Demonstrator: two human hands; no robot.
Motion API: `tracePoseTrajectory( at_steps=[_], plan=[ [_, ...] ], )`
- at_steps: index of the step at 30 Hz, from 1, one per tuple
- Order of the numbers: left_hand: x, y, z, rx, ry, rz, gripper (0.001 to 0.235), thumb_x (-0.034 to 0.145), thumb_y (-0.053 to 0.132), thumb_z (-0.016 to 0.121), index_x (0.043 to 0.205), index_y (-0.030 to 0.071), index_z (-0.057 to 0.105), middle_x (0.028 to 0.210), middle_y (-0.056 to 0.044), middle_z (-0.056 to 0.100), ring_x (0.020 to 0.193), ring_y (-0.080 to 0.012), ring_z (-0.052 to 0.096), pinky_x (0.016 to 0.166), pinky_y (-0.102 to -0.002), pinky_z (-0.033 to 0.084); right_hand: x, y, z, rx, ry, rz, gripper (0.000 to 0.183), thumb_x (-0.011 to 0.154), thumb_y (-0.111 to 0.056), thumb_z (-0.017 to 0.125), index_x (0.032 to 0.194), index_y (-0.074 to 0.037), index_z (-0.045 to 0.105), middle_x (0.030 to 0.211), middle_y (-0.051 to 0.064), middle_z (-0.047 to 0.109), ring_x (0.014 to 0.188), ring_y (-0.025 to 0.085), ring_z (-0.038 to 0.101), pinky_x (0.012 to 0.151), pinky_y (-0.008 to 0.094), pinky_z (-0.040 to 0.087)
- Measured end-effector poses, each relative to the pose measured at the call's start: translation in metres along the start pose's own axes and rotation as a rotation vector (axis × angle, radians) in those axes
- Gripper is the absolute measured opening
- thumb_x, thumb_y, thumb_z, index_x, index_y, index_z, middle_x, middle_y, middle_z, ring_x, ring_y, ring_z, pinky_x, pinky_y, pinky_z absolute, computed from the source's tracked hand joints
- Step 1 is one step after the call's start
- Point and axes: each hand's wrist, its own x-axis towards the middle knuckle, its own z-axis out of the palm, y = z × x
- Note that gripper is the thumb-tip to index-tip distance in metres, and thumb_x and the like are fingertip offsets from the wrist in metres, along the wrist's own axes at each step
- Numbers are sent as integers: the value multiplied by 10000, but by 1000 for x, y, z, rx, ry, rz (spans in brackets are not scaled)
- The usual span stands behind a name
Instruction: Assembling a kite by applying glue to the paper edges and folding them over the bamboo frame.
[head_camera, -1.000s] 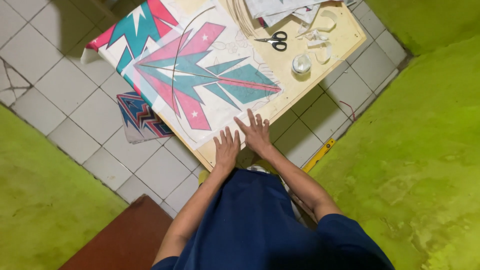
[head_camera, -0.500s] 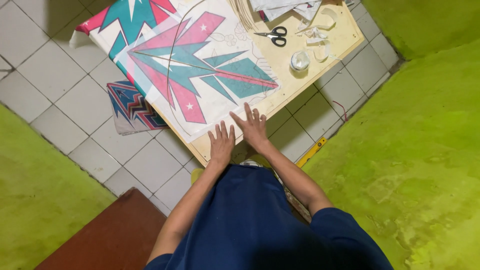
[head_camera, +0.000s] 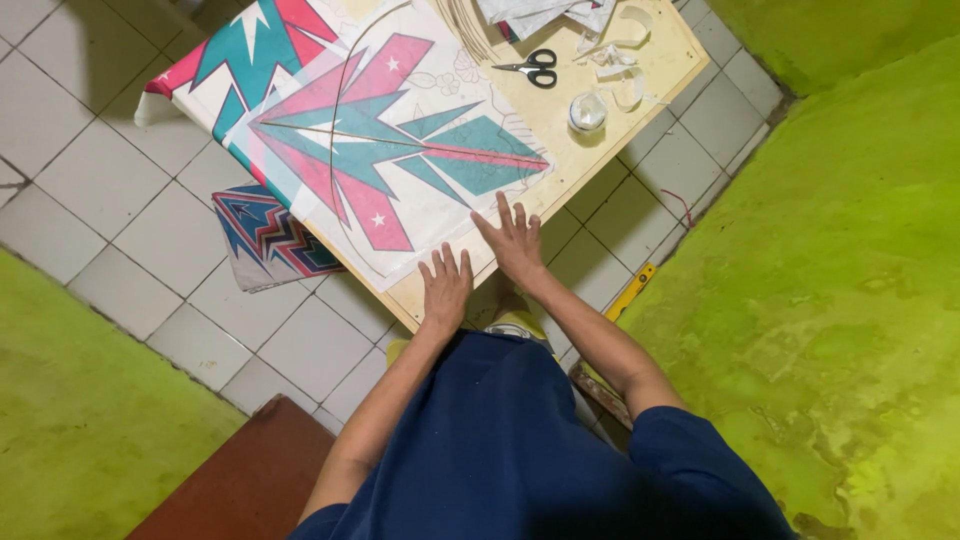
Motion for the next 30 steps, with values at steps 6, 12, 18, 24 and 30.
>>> tracePoseTrajectory(
  at_steps=[6, 12, 18, 24, 30],
  plan=[
    [-6, 2, -4, 52, 113, 18, 591, 962, 9, 542, 1539, 3, 416, 1515, -392, 405, 1389, -549, 431, 1060, -740, 322, 11, 39, 18, -233, 387, -116, 422, 860, -294, 770, 1207, -442, 581, 1438, 126, 412, 1194, 289, 365, 873, 439, 274],
    [6, 5, 6, 65, 66, -24, 610, 963, 158, 625, 1527, 19, 439, 1514, -362, 430, 1383, -533, 442, 1068, -717, 334, 14, 66, 20, -166, 265, -116, 491, 887, -231, 748, 1305, -426, 583, 1456, 129, 379, 1245, 306, 336, 914, 465, 306],
    [18, 17, -39, -122, -83, -162, 852, 899, 332, 728, 1581, 32, 315, 1533, -348, 388, 1394, -552, 398, 1037, -817, 253, 19, 57, 36, 58, 206, -249, 541, 964, -241, 671, 1424, -467, 498, 1450, 121, 379, 1241, 319, 395, 960, 525, 420],
    [44, 21, -47, -257, -94, -369, 876, 865, 438, 750, 1539, -3, 406, 1470, -264, 526, 1323, -466, 530, 1082, -779, 245, 43, 131, 18, 283, 65, -124, 475, 879, -96, 604, 1293, -321, 655, 1523, 101, 331, 1330, 394, 317, 1006, 624, 351],
    [46, 46, -69, -525, -37, -636, 939, 910, 470, 710, 1570, -62, 308, 1480, -292, 514, 1410, -467, 454, 1087, -808, 198, 95, 227, -30, 501, 116, 131, 1080, 736, -262, 823, 1652, -236, 251, 1552, 243, 256, 1376, 513, 296, 1028, 707, 344]
  ],
)
